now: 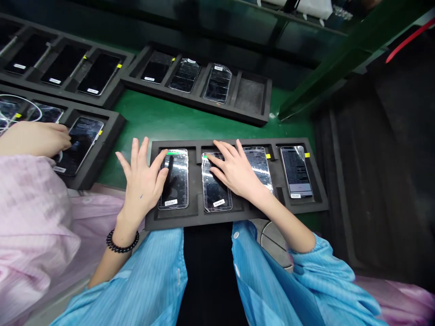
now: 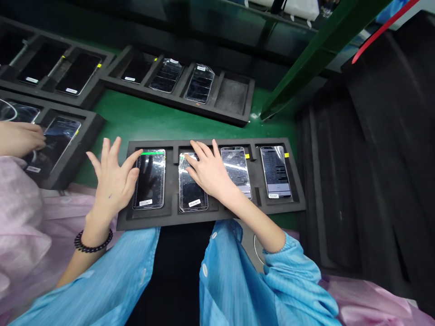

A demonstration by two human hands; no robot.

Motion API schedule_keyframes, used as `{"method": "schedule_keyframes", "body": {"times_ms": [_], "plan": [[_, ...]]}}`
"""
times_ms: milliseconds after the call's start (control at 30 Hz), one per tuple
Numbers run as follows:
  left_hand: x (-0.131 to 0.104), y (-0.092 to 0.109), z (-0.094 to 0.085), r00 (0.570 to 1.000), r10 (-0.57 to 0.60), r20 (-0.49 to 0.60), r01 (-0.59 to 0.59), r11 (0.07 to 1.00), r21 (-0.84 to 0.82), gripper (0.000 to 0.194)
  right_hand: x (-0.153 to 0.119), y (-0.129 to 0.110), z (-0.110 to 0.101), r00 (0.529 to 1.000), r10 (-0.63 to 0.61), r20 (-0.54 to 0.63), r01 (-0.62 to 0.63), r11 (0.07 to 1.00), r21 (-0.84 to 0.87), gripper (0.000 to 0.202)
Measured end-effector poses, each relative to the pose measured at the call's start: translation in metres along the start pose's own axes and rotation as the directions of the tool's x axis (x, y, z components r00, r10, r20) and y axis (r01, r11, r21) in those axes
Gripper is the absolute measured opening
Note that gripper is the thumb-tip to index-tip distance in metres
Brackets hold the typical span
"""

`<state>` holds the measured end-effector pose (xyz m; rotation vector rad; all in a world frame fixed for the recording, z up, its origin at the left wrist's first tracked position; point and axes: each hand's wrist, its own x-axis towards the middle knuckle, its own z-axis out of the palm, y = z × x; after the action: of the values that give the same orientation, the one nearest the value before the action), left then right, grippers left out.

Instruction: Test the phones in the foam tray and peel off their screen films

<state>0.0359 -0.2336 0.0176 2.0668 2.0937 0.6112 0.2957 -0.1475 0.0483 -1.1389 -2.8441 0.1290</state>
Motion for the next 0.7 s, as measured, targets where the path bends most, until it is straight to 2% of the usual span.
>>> {"method": "schedule_keyframes", "body": {"times_ms": [267, 433, 600, 700], "plan": [[-0.001, -0.003, -0.002, 1.000, -0.008, -0.010, 0.007, 1.000, -0.024, 0.049, -0.020, 0.021, -0.008, 0.991, 0.123, -0.061, -0.127, 0.990, -0.062, 0.040], [0.008, 0.004, -0.002, 0.999, 0.036, 0.039, -0.036, 0.999, 0.002, 0.050, -0.021, 0.015, -0.011, 0.983, 0.122, -0.138, -0.126, 0.992, -0.021, 0.039], [0.023, 0.010, 0.007, 0.986, 0.127, 0.105, -0.130, 0.991, 0.029, 0.048, -0.025, 0.007, -0.009, 0.971, 0.149, -0.189, -0.138, 0.988, 0.070, 0.038], [0.024, 0.008, 0.008, 0.984, 0.131, 0.119, -0.137, 0.989, 0.050, 0.047, -0.028, 0.006, -0.006, 0.966, 0.161, -0.204, -0.143, 0.985, 0.101, 0.037]]}}
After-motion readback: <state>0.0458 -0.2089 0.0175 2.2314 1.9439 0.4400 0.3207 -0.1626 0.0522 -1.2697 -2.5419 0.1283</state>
